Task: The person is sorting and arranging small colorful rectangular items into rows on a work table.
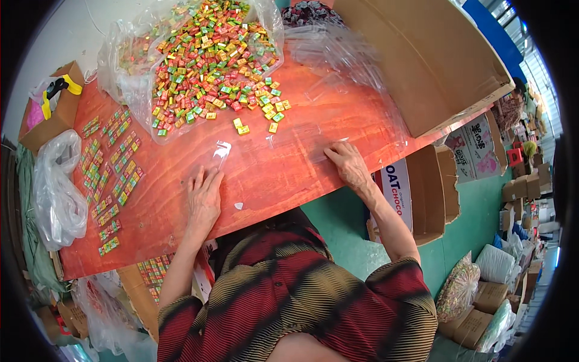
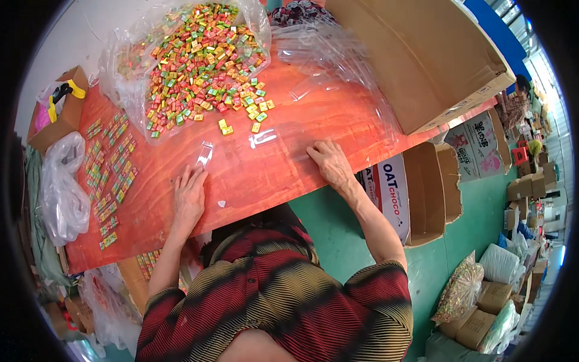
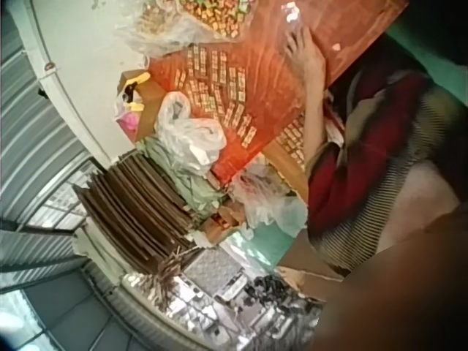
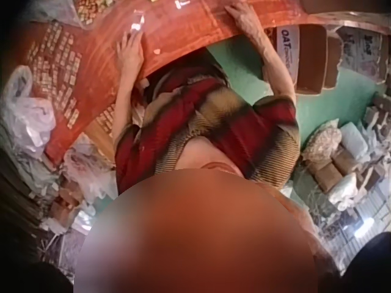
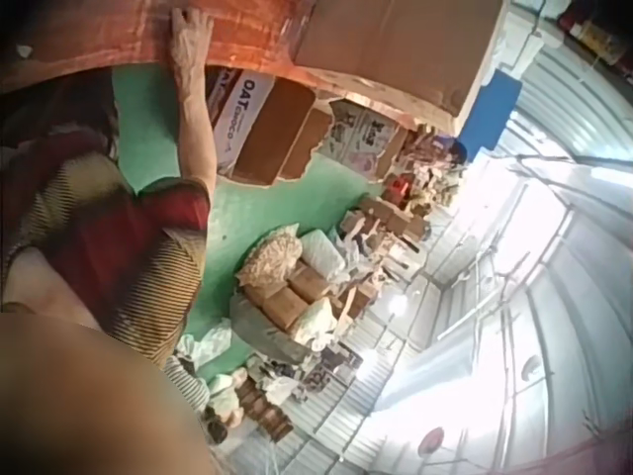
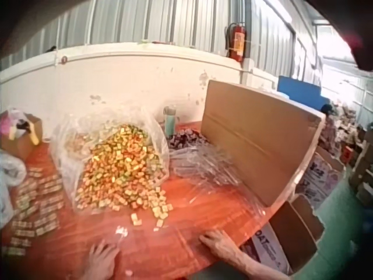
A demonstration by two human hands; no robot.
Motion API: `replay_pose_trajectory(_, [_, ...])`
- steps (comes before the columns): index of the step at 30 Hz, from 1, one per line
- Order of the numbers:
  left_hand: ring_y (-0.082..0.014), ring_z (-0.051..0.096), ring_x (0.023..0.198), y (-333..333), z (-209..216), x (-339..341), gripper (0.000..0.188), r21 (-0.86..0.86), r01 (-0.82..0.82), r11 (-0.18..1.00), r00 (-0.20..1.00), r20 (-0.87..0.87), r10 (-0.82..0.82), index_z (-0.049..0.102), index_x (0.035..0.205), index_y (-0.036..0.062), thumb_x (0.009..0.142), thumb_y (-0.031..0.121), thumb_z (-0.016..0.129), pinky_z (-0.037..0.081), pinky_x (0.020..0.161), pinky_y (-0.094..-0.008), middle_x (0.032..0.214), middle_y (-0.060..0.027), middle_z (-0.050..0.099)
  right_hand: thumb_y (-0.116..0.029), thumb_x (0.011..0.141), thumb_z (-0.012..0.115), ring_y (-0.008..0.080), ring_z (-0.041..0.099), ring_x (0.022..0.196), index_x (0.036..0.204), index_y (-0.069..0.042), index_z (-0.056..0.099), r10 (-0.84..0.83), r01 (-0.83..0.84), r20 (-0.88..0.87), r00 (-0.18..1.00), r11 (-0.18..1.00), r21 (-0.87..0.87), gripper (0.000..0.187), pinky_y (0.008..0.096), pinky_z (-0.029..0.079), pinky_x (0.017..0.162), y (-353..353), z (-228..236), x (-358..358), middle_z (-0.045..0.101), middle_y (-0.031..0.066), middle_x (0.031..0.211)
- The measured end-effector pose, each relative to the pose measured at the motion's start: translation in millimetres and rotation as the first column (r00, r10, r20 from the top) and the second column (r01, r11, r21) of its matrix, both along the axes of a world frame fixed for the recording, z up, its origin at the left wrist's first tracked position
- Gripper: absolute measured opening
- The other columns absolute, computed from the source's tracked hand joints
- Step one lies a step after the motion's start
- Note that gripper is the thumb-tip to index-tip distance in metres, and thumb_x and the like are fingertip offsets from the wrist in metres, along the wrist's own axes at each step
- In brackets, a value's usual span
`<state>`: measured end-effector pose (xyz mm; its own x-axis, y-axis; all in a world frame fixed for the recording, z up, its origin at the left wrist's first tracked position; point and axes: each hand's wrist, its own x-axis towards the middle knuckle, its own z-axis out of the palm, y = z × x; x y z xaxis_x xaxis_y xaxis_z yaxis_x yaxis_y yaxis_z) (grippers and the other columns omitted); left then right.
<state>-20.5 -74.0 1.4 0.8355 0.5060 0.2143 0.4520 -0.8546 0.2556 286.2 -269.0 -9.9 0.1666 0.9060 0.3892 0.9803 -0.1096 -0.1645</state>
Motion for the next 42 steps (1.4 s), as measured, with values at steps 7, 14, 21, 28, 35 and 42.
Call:
replay_pose_trajectory(7, [-0.0331, 0.037, 0.120, 5.4, 1.3, -1.2, 0.035, -0.014, 0.022, 1.000, 1.000, -0.006, -0.022, 0.051, 0.114, 0.0044, 0.079, 0.002, 0.048, 0.030, 0.098, -0.0449, 0.121, -0.0125, 0.050, -0.011, 0.070, 0.062, 0.0286, 0.057, 0.080, 0.084, -0.001, 0.063, 0.074, -0.152, -0.313, 0.947, 0.961, -0.231, 0.017, 0.0347, 0.046, 0.069, 16.1, 24.4, 26.1, 0.059, 0.0108, 0.082])
replay_pose_trajectory(14, [-0.0329, 0.037, 0.120, 6.6, 6.6, -7.2, 0.040, -0.070, 0.021, 0.997, 1.000, 0.016, -0.020, 0.049, 0.117, 0.0058, 0.077, -0.001, 0.050, 0.031, 0.097, -0.0457, 0.122, -0.0131, 0.049, -0.013, 0.067, 0.065, 0.0264, 0.058, 0.071, 0.074, -0.002, 0.062, -0.149, -0.207, -0.604, 0.782, 0.853, -0.479, 0.013, 0.0342, 0.046, 0.063, 30.4, 36.1, 24.4, 0.059, 0.0111, 0.071])
replay_pose_trajectory(21, [-0.0323, 0.037, 0.121, 7.3, 7.7, -17.0, 0.050, -0.114, 0.001, 0.993, 0.997, 0.072, 0.007, 0.045, 0.123, 0.0091, 0.075, -0.004, 0.049, 0.028, 0.099, -0.0476, 0.122, -0.0116, 0.049, -0.011, 0.072, 0.060, 0.0298, 0.056, 0.079, 0.074, -0.004, 0.054, 0.239, -0.284, -0.321, 0.917, 0.953, -0.102, 0.010, 0.0359, 0.046, 0.066, 22.0, 30.1, -24.0, 0.057, 0.0115, 0.082])
replay_pose_trajectory(28, [-0.0326, 0.038, 0.120, 6.4, 3.5, -22.1, 0.052, -0.002, -0.018, 1.000, 1.000, 0.015, 0.018, 0.049, 0.118, 0.0077, 0.068, -0.009, 0.048, 0.024, 0.100, -0.0504, 0.119, -0.0106, 0.051, -0.011, 0.072, 0.055, 0.0278, 0.054, 0.078, 0.082, -0.005, 0.055, -0.090, 0.112, 0.087, 0.992, 0.950, -0.293, 0.011, 0.0386, 0.044, 0.065, 13.1, 40.9, -29.9, 0.055, 0.0104, 0.084])
replay_pose_trajectory(35, [-0.0311, 0.049, 0.100, 8.8, -1.4, -16.6, 0.037, 0.067, 0.009, 0.998, 0.988, 0.154, -0.019, 0.057, 0.103, 0.0032, 0.068, -0.007, 0.052, 0.036, 0.089, -0.0444, 0.102, -0.0120, 0.055, -0.013, 0.071, 0.056, 0.0272, 0.052, 0.084, 0.091, -0.006, 0.054, -0.060, 0.084, 0.166, 0.984, 0.986, -0.145, 0.022, 0.0381, 0.041, 0.070, 79.2, 12.9, -51.3, 0.053, 0.0095, 0.086])
replay_pose_trajectory(42, [-0.0300, 0.049, 0.091, 1.0, -1.5, -18.0, 0.028, 0.028, -0.061, 0.998, 0.983, 0.177, 0.055, 0.058, 0.098, 0.0020, 0.071, -0.004, 0.053, 0.038, 0.083, -0.0398, 0.091, -0.0121, 0.053, -0.013, 0.069, 0.061, 0.0265, 0.050, 0.089, 0.092, -0.005, 0.053, 0.001, 0.002, 0.018, 1.000, 0.992, -0.125, 0.025, 0.0403, 0.038, 0.076, 91.6, 20.6, -70.0, 0.051, 0.0097, 0.089])
